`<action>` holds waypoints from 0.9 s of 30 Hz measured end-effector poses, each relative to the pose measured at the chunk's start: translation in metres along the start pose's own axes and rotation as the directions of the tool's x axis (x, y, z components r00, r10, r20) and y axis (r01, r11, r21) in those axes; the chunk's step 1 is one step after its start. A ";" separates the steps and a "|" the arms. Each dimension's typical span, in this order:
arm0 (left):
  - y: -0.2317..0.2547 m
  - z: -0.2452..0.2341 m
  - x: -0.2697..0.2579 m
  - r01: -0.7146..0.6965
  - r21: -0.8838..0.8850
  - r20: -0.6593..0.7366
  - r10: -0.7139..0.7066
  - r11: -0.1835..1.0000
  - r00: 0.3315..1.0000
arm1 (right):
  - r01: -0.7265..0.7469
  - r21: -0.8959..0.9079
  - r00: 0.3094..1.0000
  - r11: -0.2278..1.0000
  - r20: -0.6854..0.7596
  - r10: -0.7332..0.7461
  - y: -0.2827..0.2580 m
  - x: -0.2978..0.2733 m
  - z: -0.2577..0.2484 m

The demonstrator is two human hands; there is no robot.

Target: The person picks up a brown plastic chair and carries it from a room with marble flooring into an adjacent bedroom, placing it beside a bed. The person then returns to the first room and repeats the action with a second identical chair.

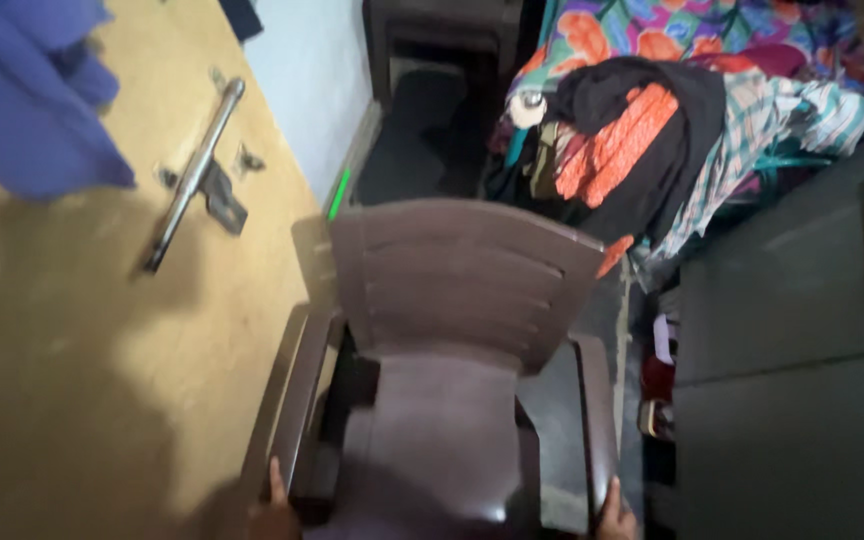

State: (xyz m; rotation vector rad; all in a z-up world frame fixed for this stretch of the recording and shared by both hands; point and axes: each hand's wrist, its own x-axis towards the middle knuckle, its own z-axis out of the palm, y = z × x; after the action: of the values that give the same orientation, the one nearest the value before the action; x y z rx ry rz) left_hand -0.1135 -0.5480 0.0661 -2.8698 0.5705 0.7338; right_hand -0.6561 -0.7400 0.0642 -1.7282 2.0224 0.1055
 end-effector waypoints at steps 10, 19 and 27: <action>-0.036 0.031 -0.016 -0.203 -0.526 -0.162 0.137 0.826 0.977 | -0.259 0.053 0.935 0.964 0.265 0.237 0.010 -0.025 -0.021; -0.030 0.026 -0.032 -0.109 -0.614 -0.046 0.103 0.782 0.994 | -0.325 0.213 0.914 0.921 0.323 0.247 0.004 -0.046 -0.041; -0.030 0.021 -0.003 -0.019 -0.540 -0.057 -0.014 0.841 0.998 | -0.281 0.113 0.921 0.953 0.311 0.235 -0.017 -0.031 -0.043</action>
State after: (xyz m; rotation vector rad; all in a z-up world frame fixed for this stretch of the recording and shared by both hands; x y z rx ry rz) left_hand -0.1133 -0.5148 0.0504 -3.4187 0.4228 0.9440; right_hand -0.6499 -0.7303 0.1184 -1.2592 1.9663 0.2681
